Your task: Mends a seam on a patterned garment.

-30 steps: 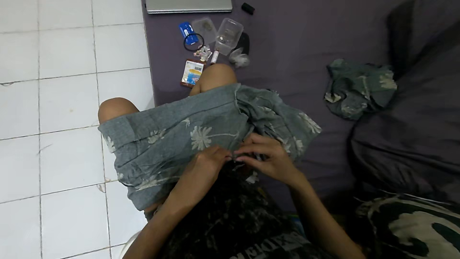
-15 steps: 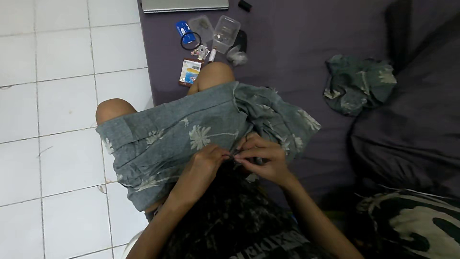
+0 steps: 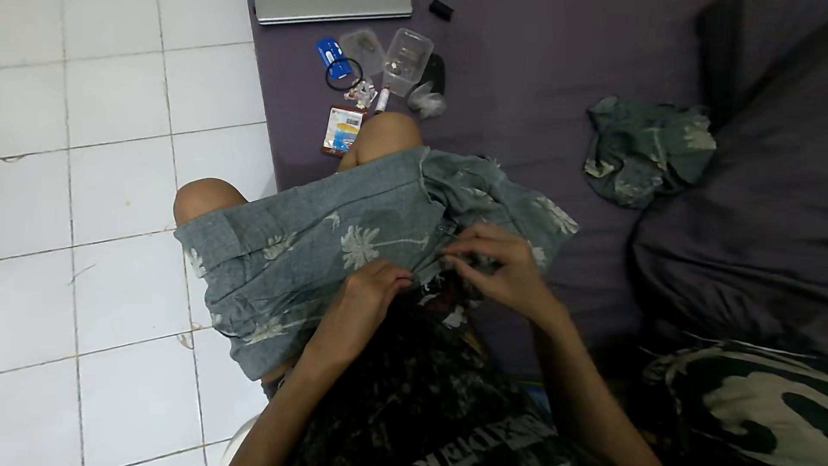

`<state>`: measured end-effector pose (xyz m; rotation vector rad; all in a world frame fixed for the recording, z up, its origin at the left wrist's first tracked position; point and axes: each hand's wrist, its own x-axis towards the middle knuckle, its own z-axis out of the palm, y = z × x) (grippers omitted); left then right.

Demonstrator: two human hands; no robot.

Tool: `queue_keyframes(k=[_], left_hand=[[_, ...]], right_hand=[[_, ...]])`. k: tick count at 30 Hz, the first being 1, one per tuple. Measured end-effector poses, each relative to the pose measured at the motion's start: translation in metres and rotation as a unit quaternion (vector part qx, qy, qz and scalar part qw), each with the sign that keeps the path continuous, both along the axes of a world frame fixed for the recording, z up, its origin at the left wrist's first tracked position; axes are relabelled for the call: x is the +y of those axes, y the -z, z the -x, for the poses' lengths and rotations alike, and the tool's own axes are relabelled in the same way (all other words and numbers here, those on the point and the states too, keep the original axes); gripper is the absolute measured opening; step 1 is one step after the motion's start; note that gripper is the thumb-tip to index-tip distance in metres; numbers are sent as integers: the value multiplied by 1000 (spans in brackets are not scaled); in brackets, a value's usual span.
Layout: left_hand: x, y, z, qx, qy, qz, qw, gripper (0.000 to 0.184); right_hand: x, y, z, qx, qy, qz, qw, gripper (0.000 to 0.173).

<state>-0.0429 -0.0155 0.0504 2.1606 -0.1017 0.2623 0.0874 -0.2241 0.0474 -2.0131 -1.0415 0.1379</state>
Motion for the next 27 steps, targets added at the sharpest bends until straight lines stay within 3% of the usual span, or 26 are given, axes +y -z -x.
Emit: queue_keyframes(k=[6,27], left_hand=[[-1,1,-1,-4,-1,11,1000,16],[-2,4,0,2,-49,134,990,12]], right_hand=[[17,7,18,70,-82,-74,991,25],[18,11,17,102,-86,-84,987,20]])
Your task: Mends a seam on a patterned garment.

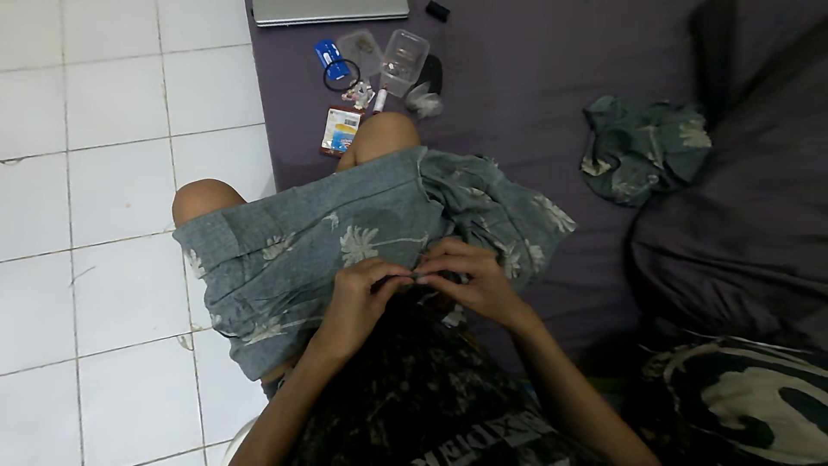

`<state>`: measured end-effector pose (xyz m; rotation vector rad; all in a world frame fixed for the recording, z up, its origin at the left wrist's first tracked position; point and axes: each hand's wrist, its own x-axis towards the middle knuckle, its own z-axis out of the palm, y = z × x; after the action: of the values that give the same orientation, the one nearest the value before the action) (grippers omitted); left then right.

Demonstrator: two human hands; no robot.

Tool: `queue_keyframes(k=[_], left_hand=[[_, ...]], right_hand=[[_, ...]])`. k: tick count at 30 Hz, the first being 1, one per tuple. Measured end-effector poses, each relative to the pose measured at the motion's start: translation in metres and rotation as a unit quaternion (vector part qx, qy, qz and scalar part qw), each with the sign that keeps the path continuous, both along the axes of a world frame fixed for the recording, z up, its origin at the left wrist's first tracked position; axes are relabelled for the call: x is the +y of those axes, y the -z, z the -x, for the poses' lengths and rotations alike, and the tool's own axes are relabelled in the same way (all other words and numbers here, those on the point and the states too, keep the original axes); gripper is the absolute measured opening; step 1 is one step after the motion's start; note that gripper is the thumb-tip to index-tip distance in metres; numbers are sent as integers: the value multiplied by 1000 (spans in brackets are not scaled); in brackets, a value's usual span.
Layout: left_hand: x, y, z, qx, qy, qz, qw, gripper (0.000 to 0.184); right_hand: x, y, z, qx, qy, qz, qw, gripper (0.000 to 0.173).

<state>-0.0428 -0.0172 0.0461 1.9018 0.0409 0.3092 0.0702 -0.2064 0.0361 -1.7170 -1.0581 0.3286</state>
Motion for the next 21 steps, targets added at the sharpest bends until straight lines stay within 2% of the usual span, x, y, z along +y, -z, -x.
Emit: queue_keyframes(k=[4,8,15,17,19,21], left_hand=[[1,1,0,0,2,-7,1000,12],[1,2,0,-10,7,-14,1000,11],[4,2,2,5,8,-16,1000,12],[5,2,2,7,9,-11,1000,11],[5,2,3,9,8,-10,1000,11],[5,2,3,11,10,-11,1000,11]], right_hand=[[-1,-6,-2,-20,-1,53,998,29],[0,-16,-6,-26,12,82,996,29],[8,-20,-7,-40,-12,74,996,35],[12,-20,-5,-23,-4,77,997,35],[13,-24,-5,15,-8,121,993,35],[13,-27,-5,47,-1,143,989,27]])
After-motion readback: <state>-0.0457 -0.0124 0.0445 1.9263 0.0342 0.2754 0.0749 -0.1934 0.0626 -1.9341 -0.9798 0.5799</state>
